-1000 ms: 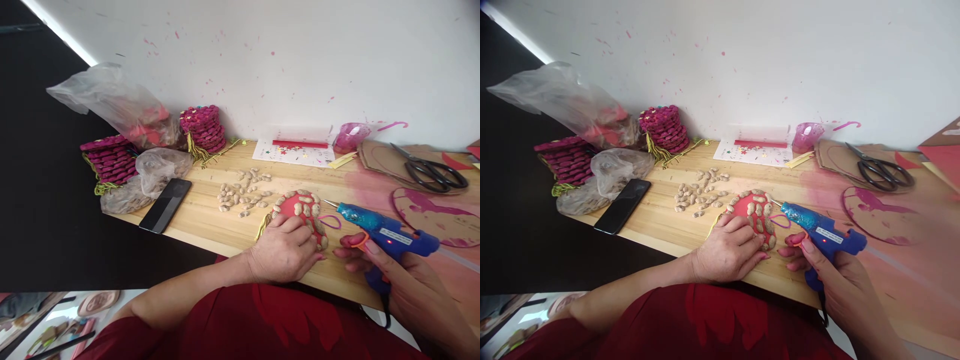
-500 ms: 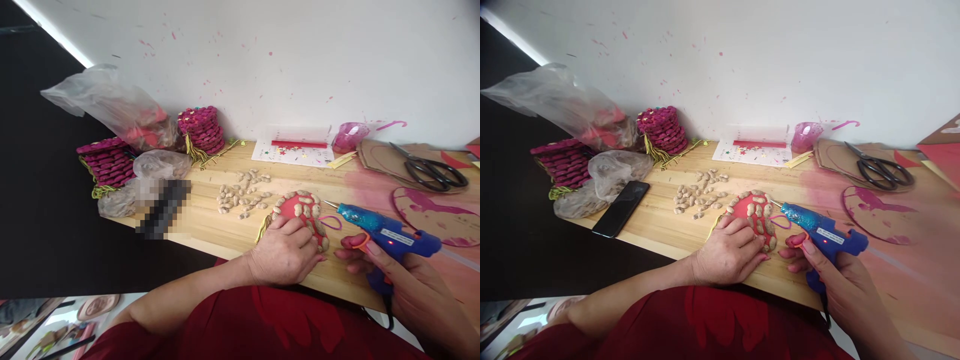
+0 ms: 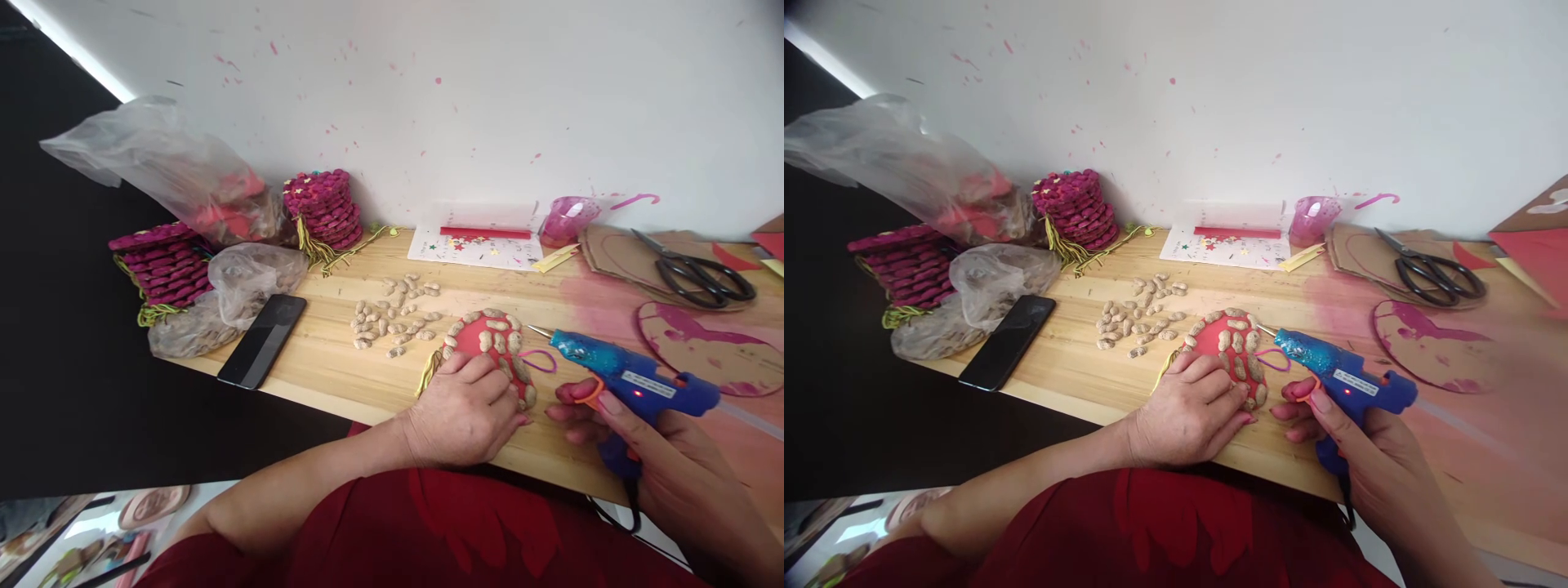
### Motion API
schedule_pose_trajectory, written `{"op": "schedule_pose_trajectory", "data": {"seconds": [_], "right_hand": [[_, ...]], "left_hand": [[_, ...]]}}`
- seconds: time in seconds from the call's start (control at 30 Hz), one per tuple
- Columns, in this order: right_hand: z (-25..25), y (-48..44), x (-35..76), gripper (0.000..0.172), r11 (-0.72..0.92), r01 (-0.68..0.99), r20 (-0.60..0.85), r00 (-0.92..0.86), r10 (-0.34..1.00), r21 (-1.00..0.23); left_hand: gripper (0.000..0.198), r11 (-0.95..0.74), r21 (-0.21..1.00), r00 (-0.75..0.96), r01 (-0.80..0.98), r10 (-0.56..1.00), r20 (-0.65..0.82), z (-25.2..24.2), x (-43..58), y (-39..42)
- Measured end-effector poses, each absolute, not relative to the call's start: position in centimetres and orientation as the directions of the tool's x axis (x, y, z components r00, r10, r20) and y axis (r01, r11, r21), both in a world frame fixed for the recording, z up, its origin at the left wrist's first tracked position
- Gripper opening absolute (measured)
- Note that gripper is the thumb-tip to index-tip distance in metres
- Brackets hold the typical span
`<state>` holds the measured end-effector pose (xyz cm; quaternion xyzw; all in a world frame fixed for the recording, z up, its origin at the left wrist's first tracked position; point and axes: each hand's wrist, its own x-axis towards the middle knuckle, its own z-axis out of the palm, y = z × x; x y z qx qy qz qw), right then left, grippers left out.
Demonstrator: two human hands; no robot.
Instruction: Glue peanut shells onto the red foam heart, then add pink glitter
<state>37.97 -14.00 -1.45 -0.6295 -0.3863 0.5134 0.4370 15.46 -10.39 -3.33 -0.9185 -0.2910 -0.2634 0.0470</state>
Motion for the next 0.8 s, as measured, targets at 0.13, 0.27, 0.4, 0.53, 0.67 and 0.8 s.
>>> {"op": "schedule_pose_trajectory", "data": {"seconds": [0.13, 0.27, 0.4, 0.53, 0.67, 0.8], "right_hand": [[-1.05, -13.79, 37.63, 0.038, -0.316, 0.001, -0.312, 0.161, 0.936, -0.949], [-1.46, -13.74, 37.88, 0.038, -0.307, -0.036, -0.309, 0.159, 0.938, -0.951], [-1.61, -13.80, 37.88, 0.035, -0.283, -0.032, -0.285, 0.165, 0.944, -0.958], [-1.40, -13.82, 37.68, 0.037, -0.288, -0.010, -0.285, 0.182, 0.941, -0.958], [-1.68, -13.74, 37.89, 0.035, -0.298, -0.021, -0.297, 0.177, 0.938, -0.954], [-1.90, -13.51, 37.89, 0.035, -0.274, -0.094, -0.287, 0.159, 0.945, -0.957]], "left_hand": [[0.033, -0.820, 0.053, 0.694, 0.571, 0.515, 0.503, -3.31, 15.50, -10.35], [0.032, -0.820, 0.049, 0.689, 0.570, 0.509, 0.515, -3.25, 15.53, -10.37], [0.033, -0.811, 0.050, 0.683, 0.583, 0.523, 0.510, -3.17, 15.53, -10.44], [0.031, -0.816, 0.053, 0.692, 0.576, 0.521, 0.499, -3.26, 15.53, -10.44], [0.029, -0.814, 0.045, 0.699, 0.579, 0.523, 0.487, -3.36, 15.55, -10.46], [0.030, -0.811, 0.036, 0.699, 0.584, 0.525, 0.486, -3.26, 15.59, -10.55]]}}
